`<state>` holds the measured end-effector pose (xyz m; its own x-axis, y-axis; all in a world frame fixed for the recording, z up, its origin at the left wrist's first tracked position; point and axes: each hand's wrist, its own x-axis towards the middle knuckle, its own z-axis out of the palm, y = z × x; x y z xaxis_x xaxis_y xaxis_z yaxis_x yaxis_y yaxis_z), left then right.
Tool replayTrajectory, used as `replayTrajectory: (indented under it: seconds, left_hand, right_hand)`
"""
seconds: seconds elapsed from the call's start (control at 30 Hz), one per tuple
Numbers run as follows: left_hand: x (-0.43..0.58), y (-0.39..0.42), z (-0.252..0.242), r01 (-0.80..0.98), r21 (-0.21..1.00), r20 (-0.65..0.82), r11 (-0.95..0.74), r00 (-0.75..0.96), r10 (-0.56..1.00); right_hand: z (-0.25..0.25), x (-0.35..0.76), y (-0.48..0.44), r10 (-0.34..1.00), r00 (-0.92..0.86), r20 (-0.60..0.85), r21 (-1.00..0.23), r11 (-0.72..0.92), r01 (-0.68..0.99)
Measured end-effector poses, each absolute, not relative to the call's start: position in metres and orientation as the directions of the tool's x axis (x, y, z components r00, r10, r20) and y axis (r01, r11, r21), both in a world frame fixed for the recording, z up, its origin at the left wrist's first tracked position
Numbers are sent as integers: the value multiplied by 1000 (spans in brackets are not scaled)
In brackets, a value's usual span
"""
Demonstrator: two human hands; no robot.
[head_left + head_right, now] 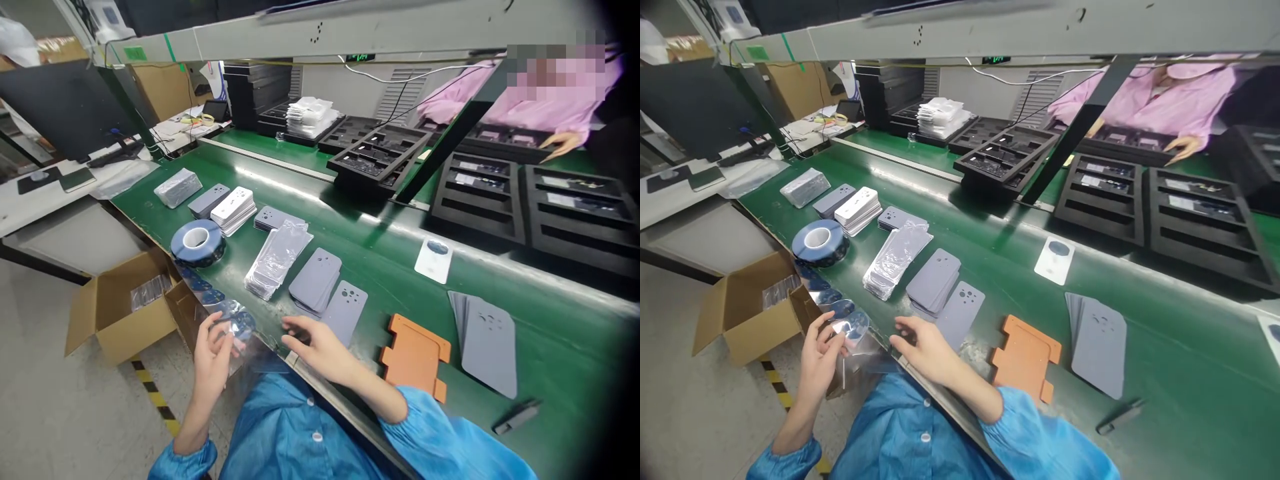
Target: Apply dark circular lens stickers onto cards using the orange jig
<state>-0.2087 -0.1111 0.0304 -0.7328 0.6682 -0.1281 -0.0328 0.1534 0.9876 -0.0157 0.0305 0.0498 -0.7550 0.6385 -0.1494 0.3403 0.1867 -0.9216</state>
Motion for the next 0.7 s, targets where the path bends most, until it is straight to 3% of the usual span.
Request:
replayTrajectory:
  seconds: [0.23,0.53,0.7]
  left_hand:
    - [-210,-109,31,38,988,-78,151,-723,687]
    - [-207,-106,23,304,902,5,305,-716,698]
    - [-212,-106,18,281,907,-7,315,-736,677]
  right_hand:
    - [26,-77,30,519,-788,-332,-935,-289,204]
    - [19,-85,28,466,-822,-327,-890,-444,103]
    - [13,-87,24,476,-828,-296,-908,-410,89]
